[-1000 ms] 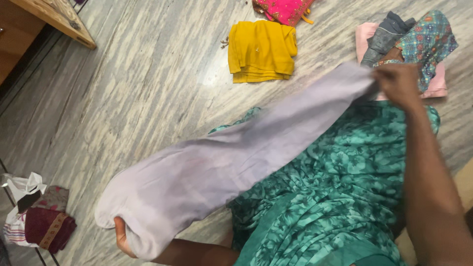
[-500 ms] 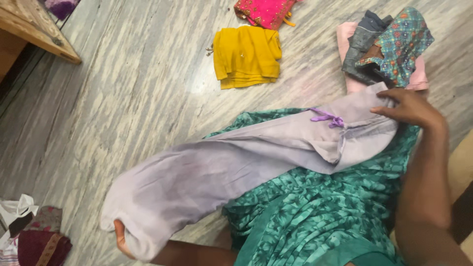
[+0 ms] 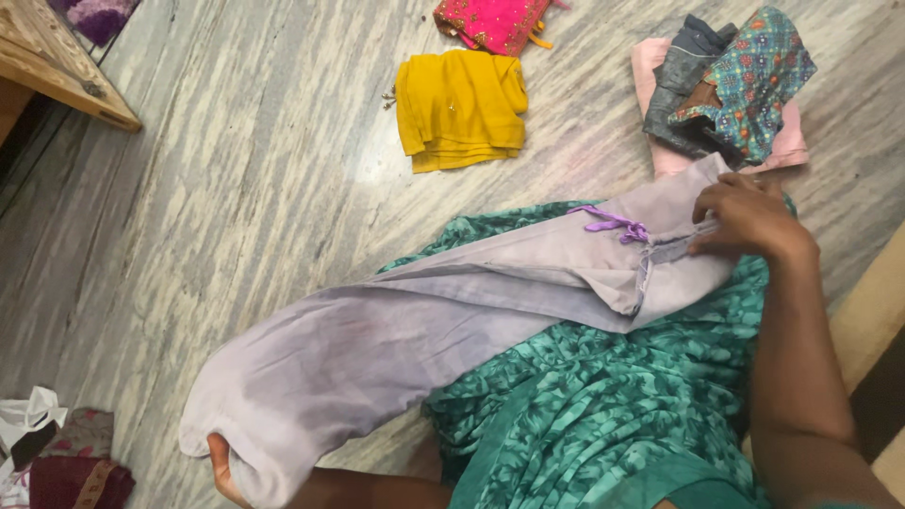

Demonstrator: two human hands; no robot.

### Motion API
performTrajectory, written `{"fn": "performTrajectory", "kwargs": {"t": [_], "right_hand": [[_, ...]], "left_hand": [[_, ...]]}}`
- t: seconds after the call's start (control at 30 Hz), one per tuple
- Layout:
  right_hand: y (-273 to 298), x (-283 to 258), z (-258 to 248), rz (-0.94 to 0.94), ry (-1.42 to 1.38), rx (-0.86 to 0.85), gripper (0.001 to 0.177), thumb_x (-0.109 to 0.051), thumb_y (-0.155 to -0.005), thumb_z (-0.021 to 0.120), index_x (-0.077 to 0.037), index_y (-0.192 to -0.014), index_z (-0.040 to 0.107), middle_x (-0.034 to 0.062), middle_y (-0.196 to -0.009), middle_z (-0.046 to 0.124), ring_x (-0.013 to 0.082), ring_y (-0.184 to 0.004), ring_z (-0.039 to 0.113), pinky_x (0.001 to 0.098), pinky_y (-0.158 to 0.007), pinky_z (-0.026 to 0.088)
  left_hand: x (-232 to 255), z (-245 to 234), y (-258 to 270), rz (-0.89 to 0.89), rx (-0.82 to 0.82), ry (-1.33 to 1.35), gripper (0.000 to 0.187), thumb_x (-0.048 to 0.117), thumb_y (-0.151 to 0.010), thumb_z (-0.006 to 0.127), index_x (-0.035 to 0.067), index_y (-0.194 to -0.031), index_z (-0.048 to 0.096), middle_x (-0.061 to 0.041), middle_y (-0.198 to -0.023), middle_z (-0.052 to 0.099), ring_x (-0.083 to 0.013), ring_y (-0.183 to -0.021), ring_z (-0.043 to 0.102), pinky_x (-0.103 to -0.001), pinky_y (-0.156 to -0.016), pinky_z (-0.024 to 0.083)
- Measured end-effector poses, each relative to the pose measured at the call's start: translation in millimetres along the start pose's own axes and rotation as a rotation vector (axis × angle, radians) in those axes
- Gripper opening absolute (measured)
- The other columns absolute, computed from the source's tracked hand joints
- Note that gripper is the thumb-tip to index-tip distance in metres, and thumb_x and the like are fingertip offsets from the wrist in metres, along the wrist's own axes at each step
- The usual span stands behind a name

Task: The person sits on the floor and folds several garments one by one, including a patterned top, a light purple garment, a yellow garment, and a pink drawstring pouch. Each item is smoothed, folded into a compact shape, and placed into a growing stack.

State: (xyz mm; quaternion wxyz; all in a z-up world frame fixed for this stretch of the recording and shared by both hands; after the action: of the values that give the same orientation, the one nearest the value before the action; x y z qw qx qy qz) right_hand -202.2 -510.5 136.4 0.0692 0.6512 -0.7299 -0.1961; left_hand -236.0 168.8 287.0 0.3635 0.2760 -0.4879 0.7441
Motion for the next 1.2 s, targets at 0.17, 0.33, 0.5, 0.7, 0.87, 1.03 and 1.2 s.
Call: {"fn": "performTrajectory", "kwargs": {"t": [0.17, 0.33, 0.5, 0.7, 0.87, 1.03, 1.2], "right_hand": [[1.7, 40.0, -4.1, 0.092, -0.384, 0.054, 0.040, -0.045, -0.091, 0.080, -0.005, -0.093, 0.073, 0.0103, -0.091, 0.075, 0.0280, -0.088, 0.069, 0.0428, -0.082, 0.057], [6.9, 28.8, -10.6, -0.148, -0.264, 0.227, 0.049, -0.042, -0.067, 0.087, -0.007, -0.101, 0.078, 0.0119, -0.098, 0.077, 0.0281, -0.092, 0.072, 0.0411, -0.081, 0.054], [-1.3, 18.2, 4.5, 0.009, -0.161, 0.050, 0.038, -0.038, -0.075, 0.086, -0.012, -0.101, 0.082, 0.0115, -0.091, 0.081, 0.0255, -0.090, 0.072, 0.0483, -0.091, 0.045], [18.7, 67.9, 9.9, 0.290, -0.464, 0.568, 0.040, -0.038, -0.092, 0.076, -0.003, -0.112, 0.076, 0.0182, -0.101, 0.076, 0.0304, -0.092, 0.074, 0.0432, -0.088, 0.057], [-1.0, 53.0, 19.0, 0.304, -0.065, 0.703, 0.061, -0.051, -0.078, 0.091, 0.000, -0.105, 0.073, 0.0231, -0.100, 0.075, 0.0451, -0.097, 0.068, 0.0534, -0.081, 0.051], [-13.3, 47.3, 3.8, 0.217, -0.113, 0.224, 0.077, -0.054, -0.077, 0.083, -0.009, -0.138, 0.071, 0.0266, -0.110, 0.076, 0.0428, -0.101, 0.070, 0.0548, -0.093, 0.050], [-7.9, 47.3, -26.2, 0.289, -0.653, 0.398, 0.071, -0.044, -0.083, 0.080, -0.005, -0.141, 0.067, 0.0269, -0.114, 0.075, 0.0400, -0.101, 0.071, 0.0513, -0.089, 0.054]], "left_hand": [[3.0, -0.5, 1.4, -0.010, -0.008, -0.005, 0.042, 0.025, -0.098, 0.064, -0.003, -0.130, 0.061, -0.014, -0.121, 0.070, -0.0306, -0.115, 0.064, -0.046, -0.108, 0.049], [-2.5, -1.4, 4.3, -0.013, -0.007, -0.004, 0.042, 0.025, -0.098, 0.064, -0.002, -0.130, 0.061, -0.014, -0.121, 0.070, -0.0301, -0.115, 0.065, -0.046, -0.108, 0.050], [-2.1, -5.6, 3.3, -0.009, -0.001, -0.016, 0.041, 0.025, -0.098, 0.065, -0.002, -0.129, 0.062, -0.014, -0.120, 0.070, -0.0297, -0.114, 0.065, -0.046, -0.108, 0.050], [-3.6, -2.3, 2.6, -0.018, 0.015, -0.010, 0.041, 0.025, -0.098, 0.065, -0.002, -0.129, 0.062, -0.013, -0.119, 0.071, -0.0292, -0.113, 0.065, -0.045, -0.107, 0.050], [-9.7, 5.3, -4.4, -0.023, 0.016, 0.014, 0.040, 0.024, -0.098, 0.065, -0.002, -0.128, 0.062, -0.013, -0.119, 0.071, -0.0288, -0.113, 0.065, -0.045, -0.107, 0.051], [-9.5, 9.3, -14.4, -0.027, 0.036, 0.023, 0.040, 0.024, -0.098, 0.065, -0.002, -0.128, 0.063, -0.012, -0.118, 0.071, -0.0283, -0.112, 0.066, -0.044, -0.106, 0.051], [-34.6, 16.0, -54.8, -0.090, 0.029, 0.077, 0.040, 0.024, -0.098, 0.066, -0.002, -0.127, 0.063, -0.012, -0.117, 0.072, -0.0279, -0.112, 0.066, -0.044, -0.106, 0.051]]}}
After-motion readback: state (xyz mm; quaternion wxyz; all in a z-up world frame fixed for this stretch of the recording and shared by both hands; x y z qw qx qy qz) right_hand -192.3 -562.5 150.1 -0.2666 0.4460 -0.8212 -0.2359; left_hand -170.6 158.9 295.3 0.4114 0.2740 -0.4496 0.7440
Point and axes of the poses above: each hand's wrist, its own y-axis away from the middle knuckle, its own z-axis out of the palm, x = y × z, the point moved 2 cm from there along -y, towards the middle knuckle
